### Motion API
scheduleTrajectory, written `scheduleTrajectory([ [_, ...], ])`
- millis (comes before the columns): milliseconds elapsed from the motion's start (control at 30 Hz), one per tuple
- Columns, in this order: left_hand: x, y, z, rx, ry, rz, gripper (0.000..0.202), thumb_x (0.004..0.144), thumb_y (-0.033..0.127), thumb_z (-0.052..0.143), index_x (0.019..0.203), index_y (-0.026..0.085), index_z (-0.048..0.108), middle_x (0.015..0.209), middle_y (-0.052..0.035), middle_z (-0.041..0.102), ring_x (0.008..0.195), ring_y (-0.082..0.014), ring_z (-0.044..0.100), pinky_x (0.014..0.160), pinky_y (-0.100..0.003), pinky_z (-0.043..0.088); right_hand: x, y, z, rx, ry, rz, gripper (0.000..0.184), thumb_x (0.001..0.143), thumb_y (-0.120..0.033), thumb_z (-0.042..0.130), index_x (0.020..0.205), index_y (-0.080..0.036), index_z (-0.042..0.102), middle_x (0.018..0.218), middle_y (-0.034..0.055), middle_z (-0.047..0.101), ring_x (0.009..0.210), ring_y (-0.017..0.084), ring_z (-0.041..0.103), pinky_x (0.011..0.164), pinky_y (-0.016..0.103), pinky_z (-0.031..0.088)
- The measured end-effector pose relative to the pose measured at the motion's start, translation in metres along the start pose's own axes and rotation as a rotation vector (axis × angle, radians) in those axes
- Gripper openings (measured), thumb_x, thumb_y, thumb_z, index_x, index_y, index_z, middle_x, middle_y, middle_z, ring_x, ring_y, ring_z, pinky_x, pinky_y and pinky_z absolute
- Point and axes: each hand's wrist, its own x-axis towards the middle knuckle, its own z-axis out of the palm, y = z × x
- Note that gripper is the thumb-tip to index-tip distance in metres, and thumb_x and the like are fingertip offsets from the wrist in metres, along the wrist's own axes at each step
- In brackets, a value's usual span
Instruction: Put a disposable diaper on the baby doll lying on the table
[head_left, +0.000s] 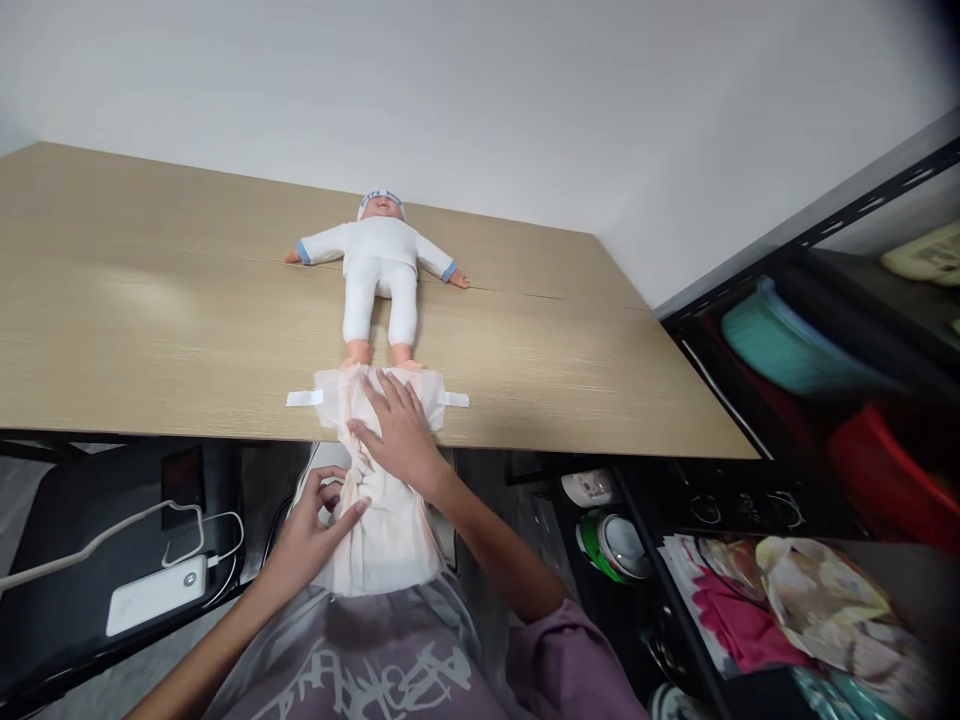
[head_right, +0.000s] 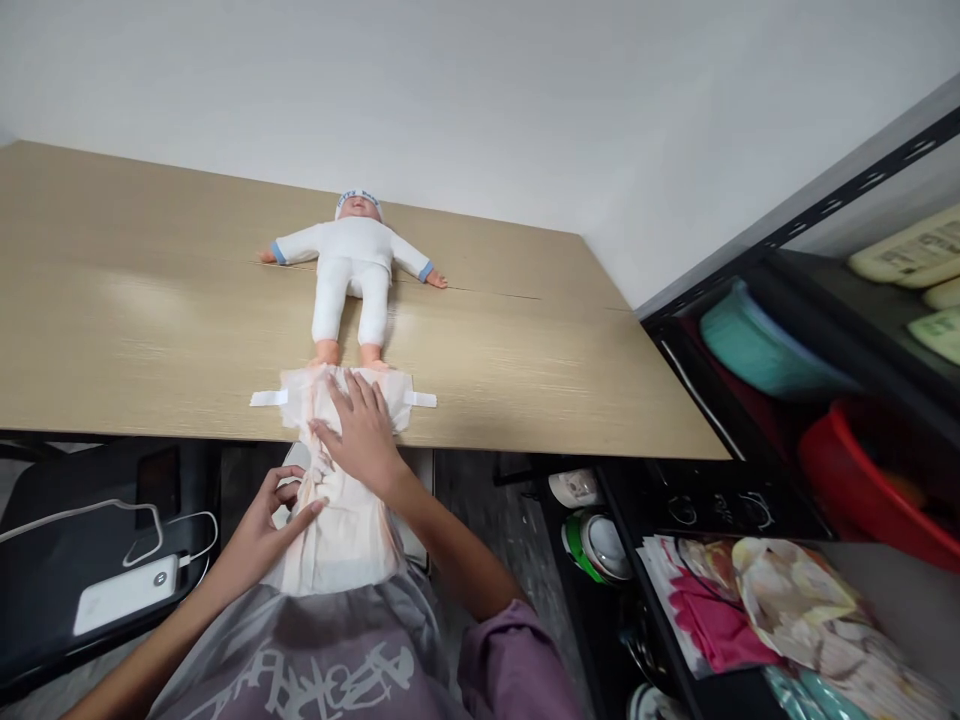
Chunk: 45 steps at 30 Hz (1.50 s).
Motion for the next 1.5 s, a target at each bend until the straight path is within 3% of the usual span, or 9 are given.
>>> scheduleTrajectory([
  [133, 0.003, 0.019, -0.035, 0.466, 0.002, 0.204, 0.043, 0.105, 0.063, 0.072, 0.132, 0.030, 0.067, 0.083, 0.0022, 0.075, 0.080, -0.0254, 0.073, 0.086, -0.038, 0.053, 0.002, 0.001, 0.008, -0.104, -0.044, 0.008, 0.075, 0.121, -0.056, 0.054, 0.184, -0.019, 0.039, 0.194, 0.0164, 0.028, 0.182, 0.034, 0.023, 0.149, 0.062, 0.018],
  [267, 0.041, 0.062, -0.070, 0.808, 0.144, 0.450, 0.034, 0.112, 0.058, 0.062, 0.098, 0.027, 0.069, 0.067, 0.0035, 0.062, 0.065, -0.0233, 0.062, 0.082, -0.039, 0.048, -0.001, -0.001, 0.009, -0.162, -0.038, 0.016, 0.075, 0.121, -0.059, 0.052, 0.185, -0.022, 0.038, 0.194, 0.0142, 0.027, 0.182, 0.033, 0.024, 0.149, 0.060, 0.019],
  [400, 0.118, 0.111, -0.087, 0.899, 0.173, 0.768, 0.026, 0.113, 0.041, 0.059, 0.092, 0.025, 0.063, 0.096, -0.0064, 0.074, 0.091, -0.0266, 0.069, 0.092, -0.041, 0.053, -0.001, 0.000, 0.012, -0.179, -0.018, 0.007, 0.075, 0.121, -0.059, 0.051, 0.186, -0.024, 0.037, 0.194, 0.0128, 0.027, 0.182, 0.032, 0.025, 0.149, 0.060, 0.020],
  [500, 0.182, 0.138, -0.086, 0.988, 0.126, 0.941, 0.016, 0.107, 0.032, 0.063, 0.115, 0.022, 0.072, 0.140, -0.0176, 0.073, 0.123, -0.0344, 0.068, 0.111, -0.051, 0.054, -0.001, 0.001, 0.014, -0.189, -0.004, 0.003, 0.076, 0.121, -0.061, 0.050, 0.185, -0.024, 0.037, 0.194, 0.0130, 0.027, 0.181, 0.032, 0.026, 0.149, 0.060, 0.021],
  [667, 0.248, 0.155, -0.070, 1.374, -0.113, 0.985, 0.085, 0.092, 0.004, 0.065, 0.172, 0.030, 0.054, 0.182, -0.0184, 0.047, 0.159, -0.0446, 0.054, 0.122, -0.061, 0.051, -0.002, 0.002, 0.017, -0.192, 0.014, -0.003, 0.075, 0.121, -0.062, 0.048, 0.184, -0.021, 0.040, 0.194, 0.0141, 0.028, 0.181, 0.032, 0.026, 0.148, 0.060, 0.022],
  [833, 0.271, 0.152, -0.055, 1.559, -0.384, 1.150, 0.110, 0.085, -0.001, 0.071, 0.183, 0.036, 0.037, 0.195, -0.0108, 0.028, 0.177, -0.0416, 0.035, 0.138, -0.059, 0.037, -0.002, 0.003, 0.018, -0.183, 0.013, -0.001, 0.075, 0.121, -0.060, 0.049, 0.184, -0.021, 0.040, 0.194, 0.0143, 0.029, 0.181, 0.033, 0.026, 0.148, 0.062, 0.023],
  [1000, 0.286, 0.157, -0.048, 1.438, -0.496, 1.294, 0.090, 0.079, 0.002, 0.075, 0.163, 0.032, 0.061, 0.186, -0.0067, 0.049, 0.165, -0.0391, 0.051, 0.135, -0.053, 0.037, -0.003, 0.003, 0.016, -0.163, -0.006, 0.000, 0.073, 0.120, -0.058, 0.051, 0.183, -0.021, 0.042, 0.193, 0.0149, 0.031, 0.181, 0.033, 0.026, 0.148, 0.063, 0.024],
  [1167, 0.297, 0.158, -0.033, 1.308, -0.446, 1.386, 0.032, 0.102, 0.015, 0.063, 0.126, 0.031, 0.078, 0.146, -0.0101, 0.080, 0.128, -0.0330, 0.071, 0.117, -0.049, 0.047, -0.001, 0.004, 0.008, -0.132, -0.077, -0.013, 0.074, 0.119, -0.056, 0.054, 0.184, -0.023, 0.039, 0.193, 0.0139, 0.029, 0.182, 0.033, 0.025, 0.148, 0.066, 0.024],
  [1500, 0.309, 0.228, -0.040, 0.821, -0.372, 1.240, 0.035, 0.102, 0.034, 0.066, 0.133, 0.028, 0.079, 0.126, -0.0065, 0.086, 0.110, -0.0304, 0.070, 0.104, -0.047, 0.051, 0.038, 0.019, -0.005, -0.083, -0.225, -0.065, 0.081, 0.119, -0.068, 0.047, 0.187, -0.028, 0.030, 0.197, 0.0096, 0.016, 0.185, 0.030, 0.013, 0.150, 0.065, 0.016],
])
